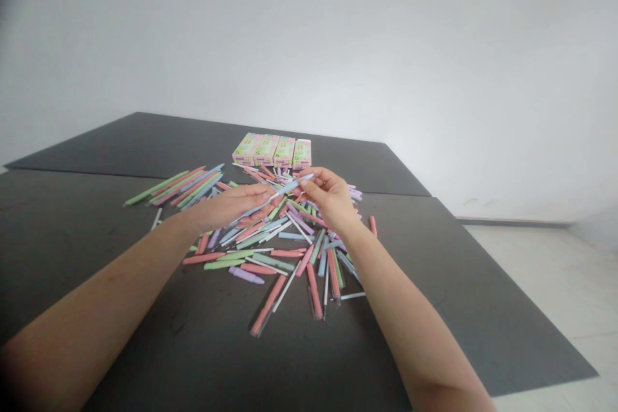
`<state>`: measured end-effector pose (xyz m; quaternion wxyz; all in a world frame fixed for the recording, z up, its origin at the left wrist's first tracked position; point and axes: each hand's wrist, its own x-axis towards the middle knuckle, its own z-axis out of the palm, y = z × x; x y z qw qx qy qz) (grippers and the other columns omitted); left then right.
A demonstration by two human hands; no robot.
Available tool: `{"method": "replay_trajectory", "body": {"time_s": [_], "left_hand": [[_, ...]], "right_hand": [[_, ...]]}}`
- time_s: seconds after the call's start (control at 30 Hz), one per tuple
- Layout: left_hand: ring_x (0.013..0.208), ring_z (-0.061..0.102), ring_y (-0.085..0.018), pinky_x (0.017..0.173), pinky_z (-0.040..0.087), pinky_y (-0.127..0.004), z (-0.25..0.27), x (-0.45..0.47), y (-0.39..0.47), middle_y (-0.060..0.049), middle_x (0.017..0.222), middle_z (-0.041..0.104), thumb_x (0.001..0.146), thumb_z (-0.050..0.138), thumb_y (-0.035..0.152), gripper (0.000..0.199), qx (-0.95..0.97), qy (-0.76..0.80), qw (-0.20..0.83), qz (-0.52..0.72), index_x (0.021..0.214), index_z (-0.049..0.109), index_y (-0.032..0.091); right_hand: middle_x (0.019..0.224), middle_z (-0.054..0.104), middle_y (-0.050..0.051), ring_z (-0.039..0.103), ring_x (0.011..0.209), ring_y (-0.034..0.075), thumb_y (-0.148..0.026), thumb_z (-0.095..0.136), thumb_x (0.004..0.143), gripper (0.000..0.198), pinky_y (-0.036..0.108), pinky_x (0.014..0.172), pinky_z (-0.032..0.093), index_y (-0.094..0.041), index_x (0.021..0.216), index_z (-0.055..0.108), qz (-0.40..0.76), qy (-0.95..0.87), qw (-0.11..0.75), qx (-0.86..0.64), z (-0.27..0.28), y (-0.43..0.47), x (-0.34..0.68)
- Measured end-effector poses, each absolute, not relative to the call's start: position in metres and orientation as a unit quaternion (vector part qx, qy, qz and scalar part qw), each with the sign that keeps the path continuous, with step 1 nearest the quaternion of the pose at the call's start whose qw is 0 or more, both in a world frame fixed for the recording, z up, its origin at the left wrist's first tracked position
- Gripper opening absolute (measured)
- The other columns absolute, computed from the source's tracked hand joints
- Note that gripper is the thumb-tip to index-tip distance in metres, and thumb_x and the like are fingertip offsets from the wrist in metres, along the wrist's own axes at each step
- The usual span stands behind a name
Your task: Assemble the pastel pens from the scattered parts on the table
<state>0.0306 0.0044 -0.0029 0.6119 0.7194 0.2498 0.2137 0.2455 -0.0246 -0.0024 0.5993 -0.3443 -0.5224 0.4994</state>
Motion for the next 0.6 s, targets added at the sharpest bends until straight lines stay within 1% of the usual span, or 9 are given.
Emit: {"method": "replay_trajectory", "body": {"time_s": [0.07, 0.13, 0.23, 0.3, 0.6], "left_hand": [[0.044, 0.033, -0.006, 0.04, 0.027, -0.02, -0.002, 0.03, 0.004, 0.003, 0.062, 0.042, 0.094, 0.044, 0.04, 0.027, 0.725, 0.254, 0.602, 0.22, 0.097, 0.056, 0.017], [0.045, 0.034, -0.006, 0.041, 0.029, -0.02, 0.0, 0.03, 0.004, 0.003, 0.061, 0.044, 0.094, 0.044, 0.04, 0.028, 0.736, 0.257, 0.584, 0.226, 0.092, 0.058, 0.016], [0.047, 0.038, -0.007, 0.045, 0.033, -0.021, 0.002, 0.03, 0.004, 0.003, 0.061, 0.046, 0.093, 0.044, 0.039, 0.028, 0.752, 0.26, 0.562, 0.227, 0.084, 0.057, 0.016], [0.046, 0.037, -0.007, 0.045, 0.033, -0.021, 0.002, 0.03, 0.004, 0.003, 0.06, 0.046, 0.093, 0.044, 0.039, 0.028, 0.753, 0.265, 0.557, 0.227, 0.082, 0.056, 0.016], [0.05, 0.041, -0.01, 0.047, 0.035, -0.023, 0.005, 0.029, 0.005, 0.001, 0.063, 0.047, 0.093, 0.041, 0.035, 0.028, 0.772, 0.27, 0.534, 0.215, 0.076, 0.055, 0.017]], "right_hand": [[0.07, 0.068, 0.0, 0.064, 0.064, 0.011, -0.034, 0.08, 0.068, 0.028, 0.023, 0.06, 0.052, -0.02, 0.088, 0.067, 0.506, -0.53, 0.586, -0.347, -0.004, -0.025, 0.245], [0.071, 0.069, 0.0, 0.064, 0.065, 0.011, -0.035, 0.08, 0.069, 0.028, 0.023, 0.061, 0.052, -0.02, 0.091, 0.068, 0.509, -0.54, 0.574, -0.344, -0.007, -0.025, 0.245], [0.072, 0.069, 0.0, 0.065, 0.066, 0.012, -0.034, 0.078, 0.072, 0.027, 0.023, 0.061, 0.053, -0.02, 0.092, 0.068, 0.508, -0.557, 0.566, -0.334, -0.011, -0.024, 0.245], [0.071, 0.069, 0.0, 0.066, 0.067, 0.012, -0.034, 0.077, 0.073, 0.026, 0.023, 0.061, 0.054, -0.019, 0.092, 0.068, 0.508, -0.561, 0.563, -0.333, -0.013, -0.024, 0.244], [0.069, 0.069, -0.001, 0.066, 0.064, 0.012, -0.034, 0.08, 0.069, 0.027, 0.023, 0.062, 0.054, -0.02, 0.089, 0.068, 0.524, -0.549, 0.558, -0.336, -0.011, -0.026, 0.241]]}}
